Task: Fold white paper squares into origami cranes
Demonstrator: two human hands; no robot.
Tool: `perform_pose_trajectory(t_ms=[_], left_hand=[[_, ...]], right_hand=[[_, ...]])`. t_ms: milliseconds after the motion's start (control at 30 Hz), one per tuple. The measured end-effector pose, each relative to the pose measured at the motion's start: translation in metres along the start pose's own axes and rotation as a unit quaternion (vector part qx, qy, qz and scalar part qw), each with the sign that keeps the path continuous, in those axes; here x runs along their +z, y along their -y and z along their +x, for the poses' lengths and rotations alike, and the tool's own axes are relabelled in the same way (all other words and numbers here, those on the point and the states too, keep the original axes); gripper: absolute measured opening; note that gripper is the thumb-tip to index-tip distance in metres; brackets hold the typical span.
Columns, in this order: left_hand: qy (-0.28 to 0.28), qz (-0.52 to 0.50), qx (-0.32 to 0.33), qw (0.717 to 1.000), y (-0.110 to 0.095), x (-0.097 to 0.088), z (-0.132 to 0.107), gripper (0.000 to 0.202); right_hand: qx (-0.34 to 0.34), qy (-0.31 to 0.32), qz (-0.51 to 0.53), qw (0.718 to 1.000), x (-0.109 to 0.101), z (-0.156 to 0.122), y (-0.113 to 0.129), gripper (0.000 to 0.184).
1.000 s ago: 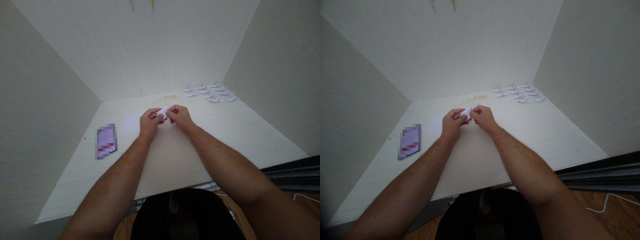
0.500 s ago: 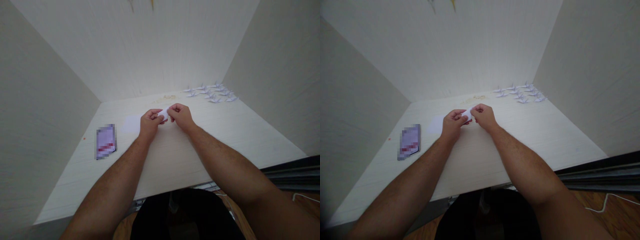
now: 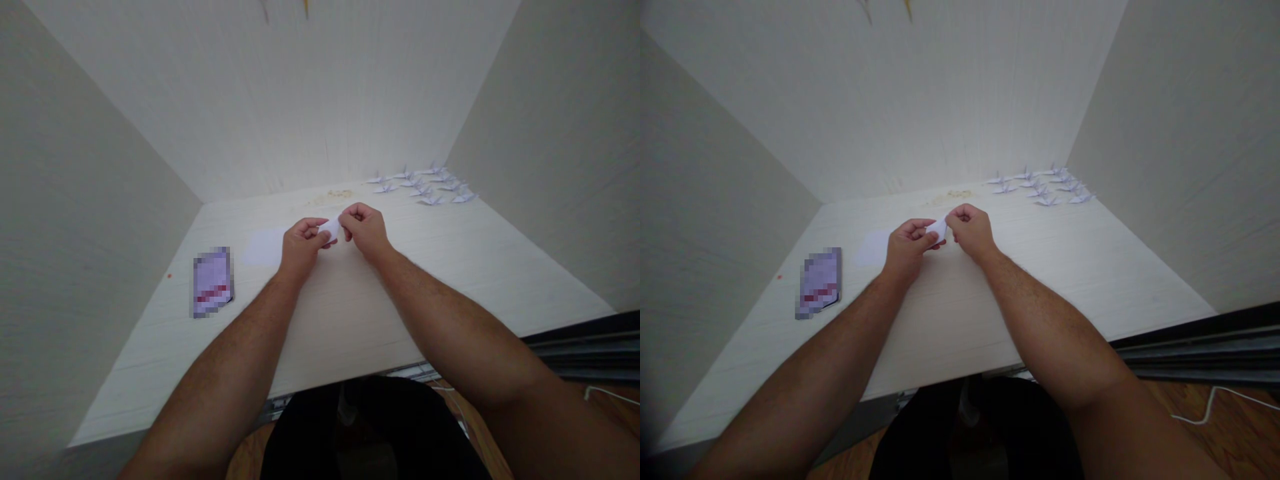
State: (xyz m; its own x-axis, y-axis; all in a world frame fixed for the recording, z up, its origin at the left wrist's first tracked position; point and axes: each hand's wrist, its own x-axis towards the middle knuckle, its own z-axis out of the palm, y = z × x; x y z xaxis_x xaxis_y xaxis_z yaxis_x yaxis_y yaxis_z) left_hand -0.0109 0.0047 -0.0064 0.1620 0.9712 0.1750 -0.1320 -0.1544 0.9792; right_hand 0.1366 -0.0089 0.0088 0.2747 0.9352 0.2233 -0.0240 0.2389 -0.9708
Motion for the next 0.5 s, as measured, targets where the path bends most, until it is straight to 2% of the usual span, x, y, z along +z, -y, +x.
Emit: perform_pose_trajectory(t_ms=[200, 367, 433, 500], left_hand=[[-0.005, 0.009, -0.005, 1.000, 0.0003, 0.0008, 0.0001, 0.036], [-0.023, 0.005, 0.000, 1.000, 0.0030, -0.0003, 0.0020, 0.037], [-0.034, -0.003, 0.002, 0.999, 0.0029, -0.0004, 0.0022, 0.038], [-0.033, -0.002, 0.002, 0.999, 0.0018, -0.0001, 0.0017, 0.039]], right_hand=[[-0.004, -0.007, 0.006, 1.000, 0.0006, 0.0001, -0.0019, 0.011], [0.030, -0.048, 0.015, 0.998, 0.0005, 0.0020, -0.0006, 0.015], [0.059, -0.028, 0.020, 0.998, 0.0005, 0.0014, -0.0004, 0.024], [0.079, 0.020, 0.004, 0.997, 0.0009, -0.0002, -0.0012, 0.031]])
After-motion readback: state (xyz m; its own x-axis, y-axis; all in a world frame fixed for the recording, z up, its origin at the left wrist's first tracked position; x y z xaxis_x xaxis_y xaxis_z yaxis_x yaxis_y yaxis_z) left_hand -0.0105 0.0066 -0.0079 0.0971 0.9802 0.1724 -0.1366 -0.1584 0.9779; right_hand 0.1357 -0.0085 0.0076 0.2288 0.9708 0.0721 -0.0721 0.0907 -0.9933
